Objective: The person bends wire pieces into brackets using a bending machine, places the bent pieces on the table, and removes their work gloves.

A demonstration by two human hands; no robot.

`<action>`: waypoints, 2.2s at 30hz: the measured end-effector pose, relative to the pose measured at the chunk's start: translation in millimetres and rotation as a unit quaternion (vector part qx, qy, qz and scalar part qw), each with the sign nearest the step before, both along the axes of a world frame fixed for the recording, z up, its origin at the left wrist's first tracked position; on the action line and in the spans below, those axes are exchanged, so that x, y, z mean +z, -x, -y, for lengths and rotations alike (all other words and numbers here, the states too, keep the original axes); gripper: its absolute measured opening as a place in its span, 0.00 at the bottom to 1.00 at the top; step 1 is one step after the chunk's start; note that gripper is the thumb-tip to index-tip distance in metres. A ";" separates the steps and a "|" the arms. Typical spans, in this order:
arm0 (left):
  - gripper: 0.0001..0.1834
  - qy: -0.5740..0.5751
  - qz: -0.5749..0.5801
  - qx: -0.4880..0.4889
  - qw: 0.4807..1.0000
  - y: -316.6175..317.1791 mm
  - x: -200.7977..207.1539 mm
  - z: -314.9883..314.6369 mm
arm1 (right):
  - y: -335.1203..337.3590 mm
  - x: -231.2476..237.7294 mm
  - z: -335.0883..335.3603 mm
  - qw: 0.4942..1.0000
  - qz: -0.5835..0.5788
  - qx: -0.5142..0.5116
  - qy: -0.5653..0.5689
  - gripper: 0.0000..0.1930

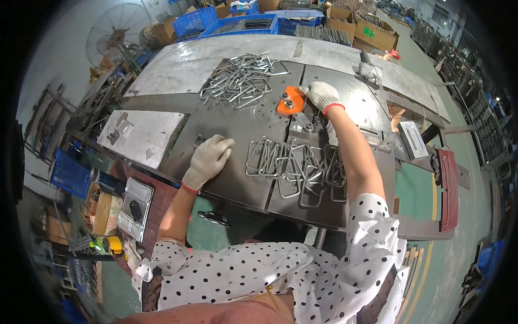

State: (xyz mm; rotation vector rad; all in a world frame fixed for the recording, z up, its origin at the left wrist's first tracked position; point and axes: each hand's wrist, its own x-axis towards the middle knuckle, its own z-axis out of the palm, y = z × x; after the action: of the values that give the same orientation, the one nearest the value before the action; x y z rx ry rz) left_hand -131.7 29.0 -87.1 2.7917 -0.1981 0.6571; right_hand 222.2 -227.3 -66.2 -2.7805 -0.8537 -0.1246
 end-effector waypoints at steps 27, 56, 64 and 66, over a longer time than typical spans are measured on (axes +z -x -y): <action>0.23 0.167 0.090 -0.151 0.970 -37.4 32.9 92.5 | 218.0 34.0 172.9 0.950 0.219 0.179 -0.131 0.25; 0.26 0.499 0.119 -0.039 0.857 -111.8 127.6 50.5 | 368.7 -9.9 185.7 0.138 -0.493 0.247 -0.823 0.57; 0.25 0.518 0.204 0.085 0.826 43.9 41.9 28.5 | 471.7 -239.7 326.2 0.686 -0.075 -0.294 -0.661 0.32; 0.19 0.427 0.191 0.111 0.877 64.0 22.5 20.0 | 505.8 -316.8 350.6 0.733 -0.118 -0.469 -0.478 0.31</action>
State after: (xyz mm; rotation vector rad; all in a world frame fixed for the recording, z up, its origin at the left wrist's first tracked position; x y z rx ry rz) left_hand -195.7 9.0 -64.6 1.8253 0.2879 1.0359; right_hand -283.6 -577.9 -383.0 -1.8506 0.6267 -0.2647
